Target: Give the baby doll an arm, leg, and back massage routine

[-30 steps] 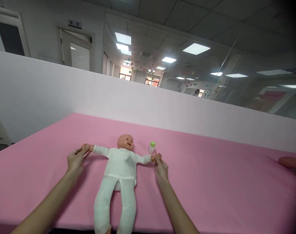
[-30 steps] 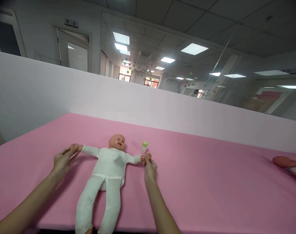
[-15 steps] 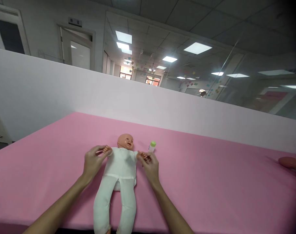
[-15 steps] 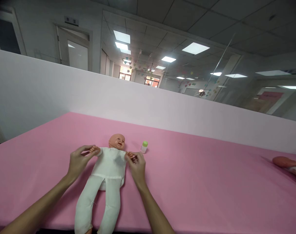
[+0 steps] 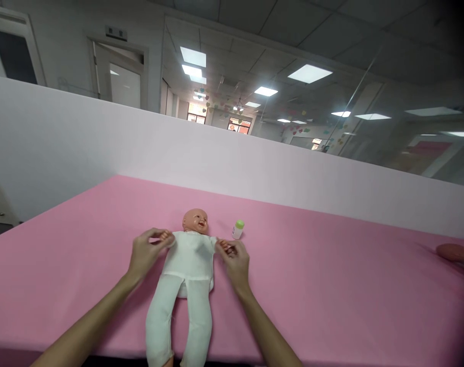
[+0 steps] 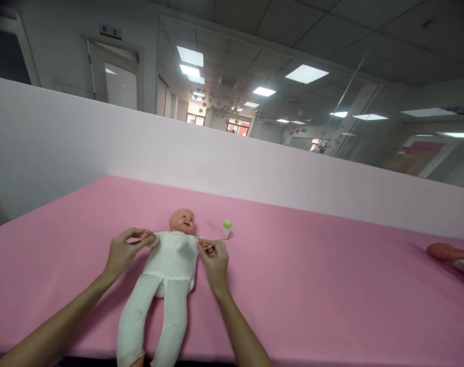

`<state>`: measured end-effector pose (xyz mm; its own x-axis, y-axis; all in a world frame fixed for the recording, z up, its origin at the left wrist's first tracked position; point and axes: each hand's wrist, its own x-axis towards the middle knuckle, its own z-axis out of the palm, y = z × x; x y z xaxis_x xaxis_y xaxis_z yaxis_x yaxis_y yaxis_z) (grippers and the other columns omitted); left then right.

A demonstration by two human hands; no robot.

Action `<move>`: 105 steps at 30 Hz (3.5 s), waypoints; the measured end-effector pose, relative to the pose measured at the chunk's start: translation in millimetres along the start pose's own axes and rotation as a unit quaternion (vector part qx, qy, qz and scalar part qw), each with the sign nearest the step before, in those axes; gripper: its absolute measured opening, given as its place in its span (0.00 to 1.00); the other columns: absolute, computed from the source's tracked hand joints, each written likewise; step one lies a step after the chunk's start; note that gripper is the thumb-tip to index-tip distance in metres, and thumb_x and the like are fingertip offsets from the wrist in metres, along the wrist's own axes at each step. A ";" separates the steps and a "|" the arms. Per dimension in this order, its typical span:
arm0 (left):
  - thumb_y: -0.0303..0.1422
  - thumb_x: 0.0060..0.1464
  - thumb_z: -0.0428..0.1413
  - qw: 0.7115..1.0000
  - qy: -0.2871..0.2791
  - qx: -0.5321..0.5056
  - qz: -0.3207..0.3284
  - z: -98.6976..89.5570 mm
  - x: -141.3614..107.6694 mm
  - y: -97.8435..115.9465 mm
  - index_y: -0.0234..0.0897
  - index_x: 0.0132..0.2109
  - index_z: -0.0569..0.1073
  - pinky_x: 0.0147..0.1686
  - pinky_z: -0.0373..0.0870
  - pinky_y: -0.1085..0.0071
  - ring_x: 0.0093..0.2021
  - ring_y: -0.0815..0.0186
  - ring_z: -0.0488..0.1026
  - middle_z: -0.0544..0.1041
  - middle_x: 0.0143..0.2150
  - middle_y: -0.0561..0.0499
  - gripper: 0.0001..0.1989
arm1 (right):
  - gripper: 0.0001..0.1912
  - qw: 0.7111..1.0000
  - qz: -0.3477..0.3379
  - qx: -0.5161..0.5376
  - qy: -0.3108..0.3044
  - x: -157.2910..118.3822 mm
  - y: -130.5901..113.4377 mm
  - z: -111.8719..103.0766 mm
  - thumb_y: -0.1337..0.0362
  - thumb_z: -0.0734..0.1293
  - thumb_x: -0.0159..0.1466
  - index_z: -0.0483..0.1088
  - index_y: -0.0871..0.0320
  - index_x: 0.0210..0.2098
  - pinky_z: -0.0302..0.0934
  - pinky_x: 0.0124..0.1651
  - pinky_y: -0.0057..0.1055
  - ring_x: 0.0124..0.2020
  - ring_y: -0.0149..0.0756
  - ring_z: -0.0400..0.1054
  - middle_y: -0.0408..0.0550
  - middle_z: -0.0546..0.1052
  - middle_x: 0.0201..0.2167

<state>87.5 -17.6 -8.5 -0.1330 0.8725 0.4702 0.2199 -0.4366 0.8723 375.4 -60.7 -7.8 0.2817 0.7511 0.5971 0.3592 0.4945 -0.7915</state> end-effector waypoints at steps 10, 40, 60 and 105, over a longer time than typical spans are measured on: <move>0.22 0.48 0.70 0.835 0.257 -0.300 -0.382 -55.2 18.7 -35.5 0.31 0.35 0.81 0.55 0.79 0.68 0.38 0.68 0.81 0.83 0.40 0.47 0.07 | 0.28 0.908 0.318 0.156 0.223 5.6 67.3 -50.2 0.45 0.83 0.38 0.73 0.58 0.25 0.64 0.24 0.30 0.20 0.31 0.63 0.41 0.72 0.19; 0.38 0.47 0.71 0.984 0.089 -0.106 -0.111 -23.9 24.0 -5.8 0.36 0.37 0.82 0.44 0.81 0.62 0.39 0.58 0.80 0.83 0.38 0.47 0.13 | 0.24 0.986 0.120 0.022 0.110 15.3 11.1 -25.1 0.45 0.79 0.56 0.73 0.59 0.34 0.67 0.29 0.32 0.26 0.37 0.71 0.45 0.76 0.27; 0.41 0.53 0.68 0.999 0.038 -0.032 0.010 4.7 9.5 24.2 0.38 0.39 0.81 0.42 0.79 0.63 0.39 0.59 0.80 0.83 0.38 0.48 0.12 | 0.11 0.994 -0.077 -0.076 -0.029 -11.5 -17.4 14.8 0.54 0.72 0.68 0.76 0.55 0.39 0.70 0.36 0.32 0.36 0.39 0.73 0.49 0.77 0.37; 0.28 0.64 0.56 0.938 -0.129 0.234 0.223 44.2 -34.9 13.2 0.38 0.34 0.75 0.30 0.63 0.68 0.33 0.62 0.71 0.77 0.32 0.50 0.09 | 0.10 0.927 -0.237 -0.158 -0.242 -52.8 -0.8 21.4 0.70 0.62 0.72 0.76 0.55 0.44 0.70 0.39 0.32 0.38 0.39 0.75 0.51 0.79 0.39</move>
<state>137.8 -44.1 -19.3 0.2978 0.6768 0.6733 0.6062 -0.6789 0.4143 341.2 -91.4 -41.5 -0.3796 0.6278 0.6795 0.6052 0.7241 -0.3308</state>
